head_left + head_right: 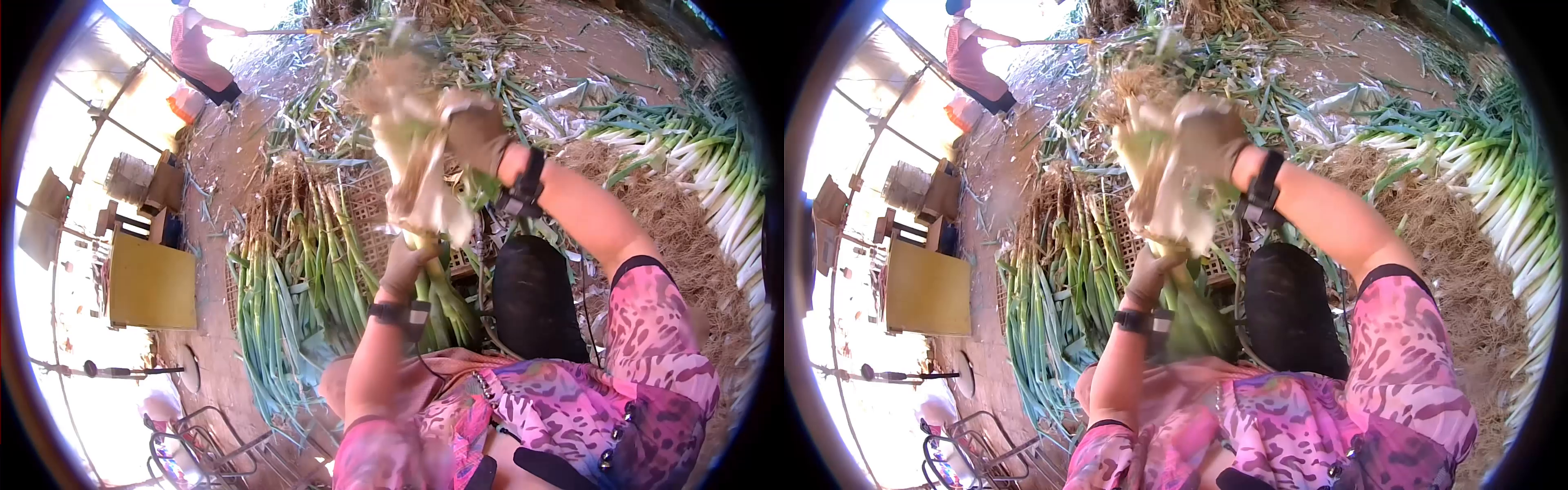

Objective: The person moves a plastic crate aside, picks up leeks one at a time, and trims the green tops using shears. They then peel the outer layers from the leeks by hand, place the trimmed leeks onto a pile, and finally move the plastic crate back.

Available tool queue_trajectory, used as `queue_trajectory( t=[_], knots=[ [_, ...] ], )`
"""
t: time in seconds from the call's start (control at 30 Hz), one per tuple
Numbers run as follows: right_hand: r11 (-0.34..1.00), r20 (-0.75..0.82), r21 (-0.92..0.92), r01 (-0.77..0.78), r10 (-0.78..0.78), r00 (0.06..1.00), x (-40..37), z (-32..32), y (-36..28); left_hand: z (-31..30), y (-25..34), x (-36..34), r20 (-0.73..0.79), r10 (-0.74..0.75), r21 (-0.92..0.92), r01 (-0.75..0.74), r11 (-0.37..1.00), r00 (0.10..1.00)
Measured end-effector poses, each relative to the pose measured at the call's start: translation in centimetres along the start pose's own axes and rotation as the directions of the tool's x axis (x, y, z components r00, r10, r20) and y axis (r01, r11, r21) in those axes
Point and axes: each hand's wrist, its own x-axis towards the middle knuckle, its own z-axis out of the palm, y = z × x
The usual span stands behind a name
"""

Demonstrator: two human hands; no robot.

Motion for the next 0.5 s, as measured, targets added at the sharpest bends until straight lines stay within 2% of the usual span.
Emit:
queue_trajectory(
  t=[0.03,0.1,0.13,0.2,0.23,0.27,0.3,0.33,0.37,0.4,0.47,0.5],
  knots=[
    [0.984,-0.054,0.139,-0.107,0.116,0.992,1.3,-2.2,-0.1,0.0,0.1,-0.3,0.012,0.016,-0.005,-0.016,1.000,1.000],
    [0.983,-0.227,0.144,-0.111,0.142,0.963,4.0,-4.7,2.8,-0.1,-0.4,-1.0,0.016,0.022,0.002,-0.022,1.000,1.000],
    [1.000,-0.344,-0.008,-0.030,0.025,0.938,5.6,-5.7,5.5,-0.3,-0.9,-1.3,0.005,0.014,0.013,-0.014,1.000,1.000],
    [0.992,-0.149,-0.023,-0.123,0.119,0.982,8.2,-9.7,8.1,-0.6,-2.1,-1.1,-0.032,0.020,0.038,-0.019,0.999,0.999],
    [0.965,-0.314,0.112,0.238,-0.193,0.930,8.3,-10.0,8.5,-0.6,-2.8,-0.6,-0.054,0.035,0.052,-0.032,0.998,0.998],
    [0.967,-0.104,0.083,0.242,-0.233,0.967,8.0,-9.0,8.6,-0.5,-3.4,-0.1,-0.074,0.051,0.069,-0.046,0.997,0.996],
    [0.967,0.107,0.053,0.250,-0.255,0.961,6.7,-7.7,6.5,0.5,-2.9,0.0,-0.137,0.111,0.150,-0.090,0.985,0.984],
    [0.965,0.313,0.025,0.260,-0.255,0.915,5.2,-6.7,4.0,1.9,-1.8,0.0,-0.170,0.223,0.293,-0.167,0.941,0.960],
    [0.923,0.480,-0.196,0.330,-0.203,0.853,3.1,-5.9,-0.1,3.5,-0.6,0.0,-0.182,0.335,0.432,-0.231,0.872,0.924],
    [0.822,0.622,-0.386,0.418,-0.103,0.777,1.7,-5.4,-3.1,5.0,-0.4,0.0,-0.177,0.443,0.563,-0.279,0.778,0.879],
    [0.706,0.622,-0.401,0.584,-0.257,0.739,1.1,-0.3,-1.3,4.9,-5.7,1.2,-0.236,0.351,0.405,-0.237,0.883,0.906],
    [0.655,0.625,-0.401,0.641,-0.316,0.714,0.7,0.7,-1.4,5.5,-6.1,1.3,-0.265,0.304,0.319,-0.214,0.923,0.915]
  ],
)
